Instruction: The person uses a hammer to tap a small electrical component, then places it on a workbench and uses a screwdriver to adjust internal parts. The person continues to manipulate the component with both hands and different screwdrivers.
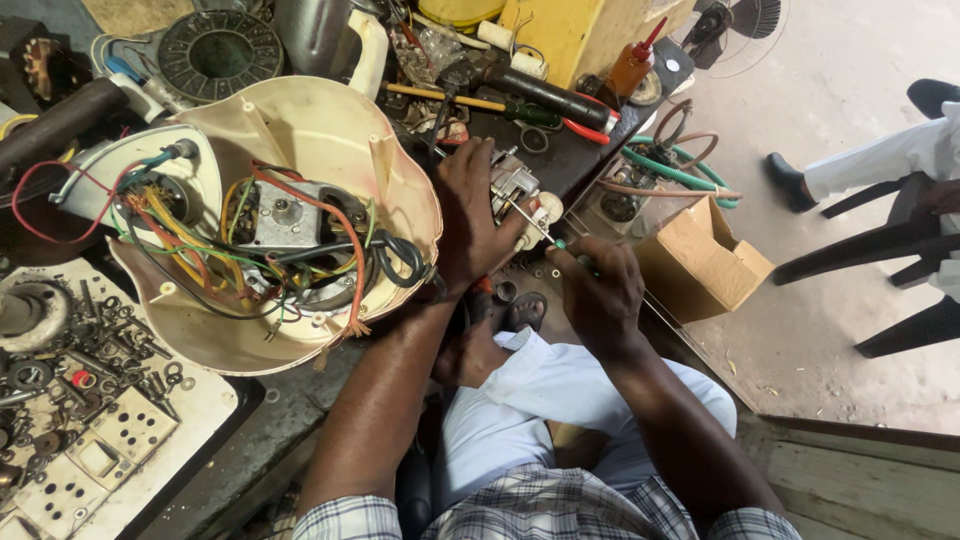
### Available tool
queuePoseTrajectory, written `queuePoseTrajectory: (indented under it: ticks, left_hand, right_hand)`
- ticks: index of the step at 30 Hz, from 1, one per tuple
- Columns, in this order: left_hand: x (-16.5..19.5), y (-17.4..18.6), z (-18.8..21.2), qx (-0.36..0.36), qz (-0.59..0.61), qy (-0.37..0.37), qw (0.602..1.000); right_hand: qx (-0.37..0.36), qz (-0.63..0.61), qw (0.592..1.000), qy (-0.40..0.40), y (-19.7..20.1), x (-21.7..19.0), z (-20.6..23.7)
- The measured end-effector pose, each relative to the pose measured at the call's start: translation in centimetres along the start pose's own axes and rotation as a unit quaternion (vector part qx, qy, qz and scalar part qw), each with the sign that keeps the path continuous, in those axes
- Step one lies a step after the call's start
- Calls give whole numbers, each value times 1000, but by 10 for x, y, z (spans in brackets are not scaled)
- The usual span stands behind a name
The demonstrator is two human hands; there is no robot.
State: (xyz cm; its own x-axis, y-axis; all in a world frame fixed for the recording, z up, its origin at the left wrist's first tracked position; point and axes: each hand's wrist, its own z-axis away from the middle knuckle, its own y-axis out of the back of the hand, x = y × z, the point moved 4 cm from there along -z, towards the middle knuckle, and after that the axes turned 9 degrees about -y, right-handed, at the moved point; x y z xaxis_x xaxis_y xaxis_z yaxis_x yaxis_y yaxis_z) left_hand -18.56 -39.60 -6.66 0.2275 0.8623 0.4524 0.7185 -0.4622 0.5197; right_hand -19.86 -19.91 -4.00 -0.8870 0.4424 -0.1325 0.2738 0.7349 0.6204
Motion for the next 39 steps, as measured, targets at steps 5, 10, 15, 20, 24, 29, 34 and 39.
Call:
queuePoseTrajectory:
  ticks: [5, 10, 15, 20, 24, 29, 34, 39]
  left_hand:
    - [1, 1, 0, -1, 7, 4, 1000]
    - [2, 2, -1, -1, 5, 6, 1000]
    - [2, 2, -2, -10, 9, 14, 1000]
    - [3, 2, -1, 0, 0, 6, 1000]
    - [0, -1, -1, -14, -1, 8, 1000]
    - [0, 0, -1, 9, 6, -6, 1000]
    - [0, 0, -1, -2, 1, -7, 1000]
    - [0, -1, -1, -10, -14, 2, 1000]
  right_hand:
    - [0, -9, 1000, -1, 1, 1, -3]
    - [6, -51, 999, -12, 2, 4, -7]
    - [2, -36, 999, -5, 0, 9, -9]
    - [18, -26, 999, 35, -1, 13, -6]
    - [21, 7, 999, 40, -9, 15, -1]
    - [-46, -153, 976, -145, -21, 35, -1]
    - [-219, -470, 675, -525, -40, 55, 10]
    - [-115, -188, 960, -172, -13, 28, -7]
